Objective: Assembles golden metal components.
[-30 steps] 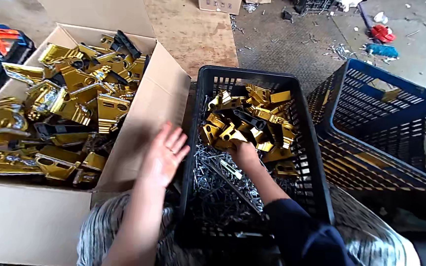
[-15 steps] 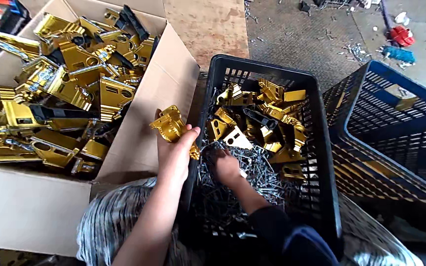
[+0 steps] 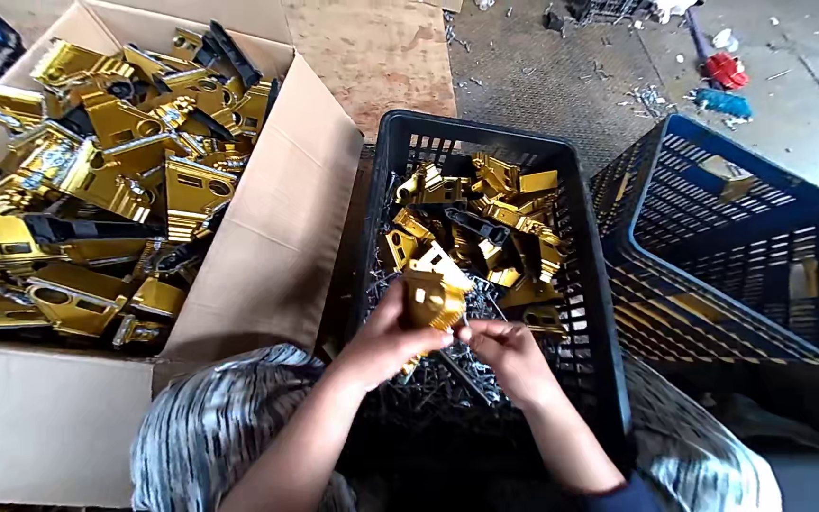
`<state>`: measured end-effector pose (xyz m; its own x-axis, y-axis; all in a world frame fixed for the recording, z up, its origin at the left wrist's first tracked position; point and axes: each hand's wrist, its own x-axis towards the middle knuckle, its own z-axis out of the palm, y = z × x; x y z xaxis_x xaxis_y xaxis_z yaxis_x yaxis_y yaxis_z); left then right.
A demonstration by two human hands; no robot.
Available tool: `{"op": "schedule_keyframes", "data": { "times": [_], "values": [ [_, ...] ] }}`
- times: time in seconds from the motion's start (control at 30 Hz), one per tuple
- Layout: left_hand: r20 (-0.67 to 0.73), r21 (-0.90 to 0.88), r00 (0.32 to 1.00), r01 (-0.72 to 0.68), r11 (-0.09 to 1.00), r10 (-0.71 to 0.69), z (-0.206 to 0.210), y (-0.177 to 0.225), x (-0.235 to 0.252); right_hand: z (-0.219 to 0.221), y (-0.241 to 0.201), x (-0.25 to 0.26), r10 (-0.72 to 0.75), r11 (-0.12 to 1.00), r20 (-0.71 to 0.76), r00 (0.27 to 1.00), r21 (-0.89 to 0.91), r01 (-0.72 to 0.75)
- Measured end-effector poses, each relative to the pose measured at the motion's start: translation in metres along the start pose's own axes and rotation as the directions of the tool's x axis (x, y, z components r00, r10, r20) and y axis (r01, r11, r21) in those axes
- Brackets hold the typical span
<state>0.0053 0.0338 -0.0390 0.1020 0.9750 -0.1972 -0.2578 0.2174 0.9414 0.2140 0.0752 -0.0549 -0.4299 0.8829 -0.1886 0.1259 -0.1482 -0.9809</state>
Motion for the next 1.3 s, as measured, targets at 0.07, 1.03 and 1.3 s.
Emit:
{"op": "schedule_keyframes", "data": {
  "times": [0.07, 1.03, 1.3],
  "values": [
    [0.064, 0.180, 0.996, 0.052, 0.982, -0.065, 0.007, -0.012, 0.004, -0.004, 0.010, -0.007, -0.143, 0.931, -0.006, 0.990, -0.339, 0.133],
    [-0.054, 0.391, 0.998, 0.007, 0.921, 0.016, 0.033, -0.038, 0.014, -0.029, 0.044, -0.004, -0.635, 0.624, -0.027, 0.772, -0.607, 0.492],
    [-0.221, 0.343, 0.955, -0.115, 0.932, 0.199, 0.026, -0.030, 0.017, -0.028, 0.034, -0.017, -0.399, 0.848, 0.029, 0.916, -0.369, 0.381]
  ]
}}
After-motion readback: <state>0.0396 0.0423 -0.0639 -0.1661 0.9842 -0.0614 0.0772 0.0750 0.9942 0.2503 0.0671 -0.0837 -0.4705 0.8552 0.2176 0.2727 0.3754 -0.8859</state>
